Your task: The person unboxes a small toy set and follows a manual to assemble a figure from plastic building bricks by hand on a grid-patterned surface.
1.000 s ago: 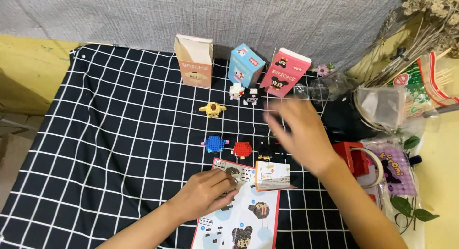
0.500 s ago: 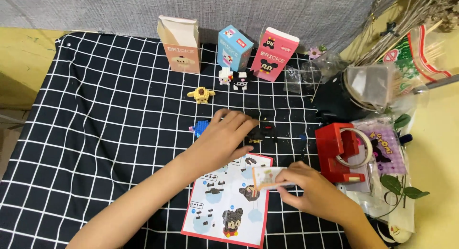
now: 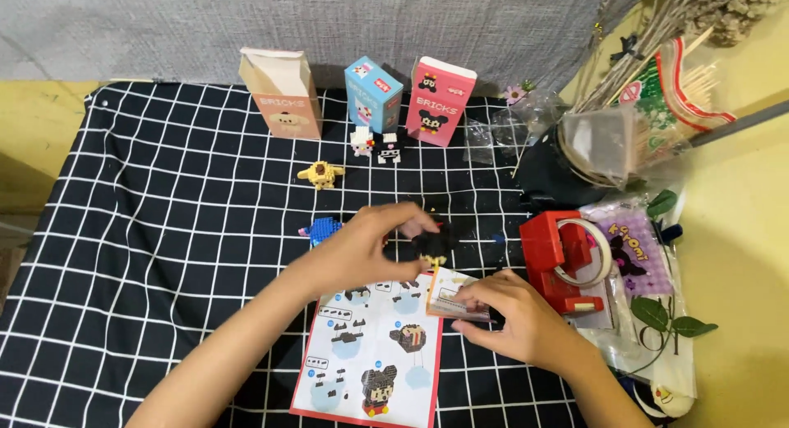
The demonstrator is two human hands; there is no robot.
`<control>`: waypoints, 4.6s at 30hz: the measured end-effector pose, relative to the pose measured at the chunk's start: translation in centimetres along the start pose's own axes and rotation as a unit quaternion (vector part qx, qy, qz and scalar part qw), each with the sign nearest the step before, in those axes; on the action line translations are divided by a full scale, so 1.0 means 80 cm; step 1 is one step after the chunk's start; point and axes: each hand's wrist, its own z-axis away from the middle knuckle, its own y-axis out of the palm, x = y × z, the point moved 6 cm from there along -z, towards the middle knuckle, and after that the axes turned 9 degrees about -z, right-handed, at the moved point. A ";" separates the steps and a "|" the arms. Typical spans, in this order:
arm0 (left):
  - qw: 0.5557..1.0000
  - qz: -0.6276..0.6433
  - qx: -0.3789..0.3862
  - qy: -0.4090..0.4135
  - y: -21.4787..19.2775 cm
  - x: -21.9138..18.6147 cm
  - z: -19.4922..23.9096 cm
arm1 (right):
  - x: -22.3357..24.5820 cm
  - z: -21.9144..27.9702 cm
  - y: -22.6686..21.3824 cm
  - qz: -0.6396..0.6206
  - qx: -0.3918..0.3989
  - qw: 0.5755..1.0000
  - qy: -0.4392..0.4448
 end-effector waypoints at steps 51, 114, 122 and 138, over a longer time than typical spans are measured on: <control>0.913 0.360 -0.164 -0.094 0.079 0.009 0.145 | 0.018 0.039 0.077 -0.248 -0.276 0.920 -0.125; 0.958 -0.139 -0.086 0.237 0.017 -0.070 0.183 | 0.105 0.017 0.056 0.143 -0.225 0.950 -0.161; 0.927 -0.106 -0.238 0.270 0.034 -0.049 0.174 | 0.112 0.011 0.056 0.129 -0.225 0.952 -0.164; 0.928 -0.088 -0.242 0.270 0.026 -0.052 0.167 | 0.097 0.021 0.061 0.112 -0.245 0.947 -0.177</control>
